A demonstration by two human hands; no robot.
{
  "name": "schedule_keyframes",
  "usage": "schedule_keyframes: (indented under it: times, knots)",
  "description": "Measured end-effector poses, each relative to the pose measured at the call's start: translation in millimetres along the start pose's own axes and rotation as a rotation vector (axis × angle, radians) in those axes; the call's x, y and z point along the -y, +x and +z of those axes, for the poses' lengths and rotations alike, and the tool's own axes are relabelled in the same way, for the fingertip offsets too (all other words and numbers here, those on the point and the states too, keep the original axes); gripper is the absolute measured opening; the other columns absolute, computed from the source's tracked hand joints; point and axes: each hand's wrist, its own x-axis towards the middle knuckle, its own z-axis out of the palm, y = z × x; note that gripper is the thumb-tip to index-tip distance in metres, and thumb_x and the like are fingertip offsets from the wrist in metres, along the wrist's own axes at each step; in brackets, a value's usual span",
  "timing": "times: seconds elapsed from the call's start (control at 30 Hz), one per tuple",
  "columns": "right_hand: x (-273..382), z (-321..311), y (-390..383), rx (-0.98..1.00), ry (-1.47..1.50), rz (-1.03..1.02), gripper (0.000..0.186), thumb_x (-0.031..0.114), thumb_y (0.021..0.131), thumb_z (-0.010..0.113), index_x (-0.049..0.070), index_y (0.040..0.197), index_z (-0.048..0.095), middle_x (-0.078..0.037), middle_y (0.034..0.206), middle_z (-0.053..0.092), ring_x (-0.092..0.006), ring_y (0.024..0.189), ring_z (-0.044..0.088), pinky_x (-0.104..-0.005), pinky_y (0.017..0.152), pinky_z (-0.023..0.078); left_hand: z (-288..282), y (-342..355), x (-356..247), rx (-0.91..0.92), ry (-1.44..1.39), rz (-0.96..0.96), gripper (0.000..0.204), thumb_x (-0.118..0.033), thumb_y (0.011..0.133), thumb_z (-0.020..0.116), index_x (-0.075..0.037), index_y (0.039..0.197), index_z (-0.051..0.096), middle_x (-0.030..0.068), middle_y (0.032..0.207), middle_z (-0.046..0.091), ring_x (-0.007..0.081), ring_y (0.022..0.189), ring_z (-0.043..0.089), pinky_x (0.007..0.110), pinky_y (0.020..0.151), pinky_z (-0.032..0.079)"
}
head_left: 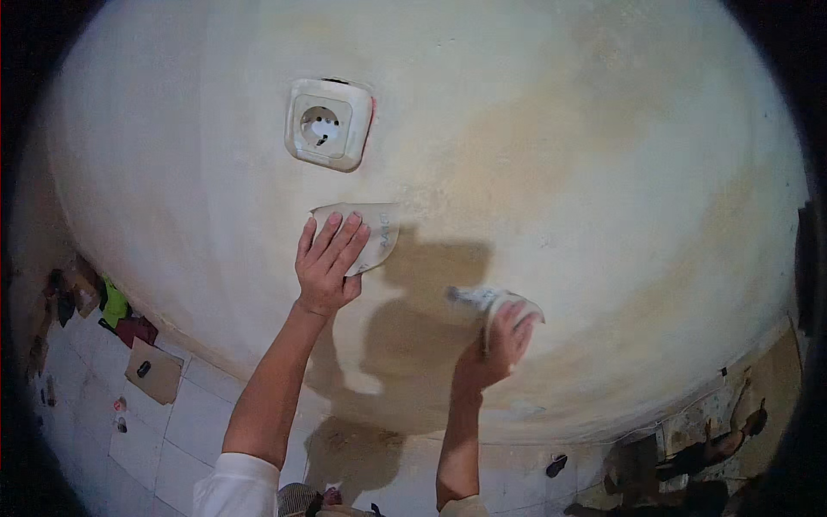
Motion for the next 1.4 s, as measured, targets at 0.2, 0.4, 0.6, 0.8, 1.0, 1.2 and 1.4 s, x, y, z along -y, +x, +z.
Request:
schedule_keyframes:
  times: [0.2,0.4,0.6,0.8,1.0,1.2,1.4]
  knots:
    - [11,2,-1,0.255,0.015,-0.193,0.046,-0.003,0.075,0.049,0.003,0.119,0.060,-0.017,0.131,0.053,-0.0441,0.131,0.034,-0.0628,0.105,0.021,1,-6,6,-0.001,0.016,0.004,0.049,-0.014,0.075,0.046,-0.012,0.121,0.061,0.0055,0.128,0.058,0.0254,0.125,0.048,0.048,0.109,0.027]
    - [28,12,-10,0.109,0.140,-0.067,0.050,-0.003,0.073,0.045,0.005,0.120,0.061,-0.009,0.133,0.053,-0.0469,0.132,0.030,-0.0647,0.107,0.016,-1,-1,2,0.007,0.037,0.004,0.048,-0.012,0.074,0.045,-0.013,0.118,0.063,0.0045,0.128,0.058,0.0238,0.125,0.048,0.047,0.109,0.027]
    - [9,16,-20,0.173,0.107,-0.178,0.052,-0.007,0.070,0.045,0.004,0.118,0.061,-0.012,0.131,0.054,-0.0478,0.131,0.031,-0.0635,0.107,0.018,-2,-6,6,0.005,0.026,0.002,0.049,-0.013,0.074,0.045,-0.014,0.121,0.061,0.0038,0.129,0.057,0.0230,0.126,0.048,0.046,0.110,0.026]
    - [17,13,-23,0.295,0.121,-0.180,0.052,0.007,0.071,0.056,0.004,0.123,0.056,-0.010,0.135,0.050,-0.0516,0.131,0.027,-0.0648,0.106,0.019,0,-4,4,-0.014,-0.017,0.015,0.052,-0.012,0.071,0.049,-0.016,0.122,0.059,0.0031,0.128,0.057,0.0229,0.126,0.048,0.046,0.110,0.027]
    - [-18,-3,-11,0.099,0.124,-0.084,0.033,0.002,0.088,0.052,0.000,0.120,0.058,-0.021,0.131,0.051,-0.0482,0.130,0.034,-0.0582,0.106,0.025,-1,-2,6,-0.015,-0.002,0.029,0.050,-0.012,0.071,0.053,-0.014,0.120,0.061,0.0033,0.128,0.058,0.0233,0.124,0.049,0.046,0.109,0.028]
    - [-36,-4,-9,-0.042,0.096,0.082,0.030,0.004,0.087,0.055,-0.003,0.116,0.060,-0.020,0.129,0.053,-0.0469,0.130,0.033,-0.0559,0.107,0.024,0,0,3,0.002,0.012,-0.001,0.045,-0.014,0.075,0.052,-0.012,0.119,0.061,0.0053,0.128,0.058,0.0246,0.124,0.049,0.046,0.109,0.028]
    - [-25,-10,-7,0.222,-0.006,-0.236,0.047,-0.007,0.072,0.053,0.003,0.117,0.061,-0.018,0.124,0.058,-0.0463,0.130,0.035,-0.0621,0.106,0.023,-2,-5,4,-0.007,-0.012,0.006,0.045,-0.016,0.077,0.053,-0.012,0.121,0.060,0.0066,0.127,0.058,0.0254,0.125,0.048,0.046,0.109,0.027]
